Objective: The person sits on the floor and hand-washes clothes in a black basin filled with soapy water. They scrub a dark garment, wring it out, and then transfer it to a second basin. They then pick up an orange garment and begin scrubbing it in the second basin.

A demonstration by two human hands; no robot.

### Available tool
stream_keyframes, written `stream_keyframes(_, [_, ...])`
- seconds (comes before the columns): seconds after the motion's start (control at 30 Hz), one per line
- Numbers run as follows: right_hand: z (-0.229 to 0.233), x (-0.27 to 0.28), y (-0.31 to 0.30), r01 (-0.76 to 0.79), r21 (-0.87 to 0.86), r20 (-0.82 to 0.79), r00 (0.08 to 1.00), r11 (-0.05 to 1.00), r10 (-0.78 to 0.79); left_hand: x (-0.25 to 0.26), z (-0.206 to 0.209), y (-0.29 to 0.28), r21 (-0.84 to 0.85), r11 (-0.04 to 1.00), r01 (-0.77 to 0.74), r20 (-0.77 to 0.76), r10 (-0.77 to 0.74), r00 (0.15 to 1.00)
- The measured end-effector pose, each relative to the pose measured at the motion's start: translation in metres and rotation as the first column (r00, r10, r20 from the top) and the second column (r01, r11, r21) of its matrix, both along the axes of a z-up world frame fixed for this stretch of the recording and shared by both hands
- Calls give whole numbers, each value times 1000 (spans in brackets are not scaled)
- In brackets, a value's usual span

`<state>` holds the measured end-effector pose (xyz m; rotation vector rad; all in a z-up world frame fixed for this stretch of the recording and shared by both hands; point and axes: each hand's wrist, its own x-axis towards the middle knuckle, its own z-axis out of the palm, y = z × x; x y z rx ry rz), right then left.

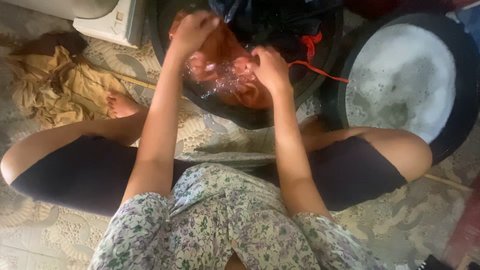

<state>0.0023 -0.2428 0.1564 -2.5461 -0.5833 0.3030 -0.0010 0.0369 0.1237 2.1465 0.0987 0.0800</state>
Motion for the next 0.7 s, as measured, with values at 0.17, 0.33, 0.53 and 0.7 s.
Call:
stream_keyframes(0.17, [19, -2, 10, -41, 585, -298, 918, 810, 262, 13, -1, -51, -862, 507, 10, 17, 10, 1000])
stream_keyframes(0.33, [27, 2, 7, 263, 608, -534, 834, 749, 140, 5, -32, -91, -949, 278, -149, -140, 53, 989])
stream_keyframes(0.53, [-21, -3, 4, -35, 228, -12, 999, 973, 39, -21, -92, -88, 405, 907, 113, 249, -229, 941])
stream_keyframes(0.7, [-62, -32, 44, -149, -91, 18, 988, 985, 152, -36, -164, -68, 164, 962, 216, -6, -218, 976])
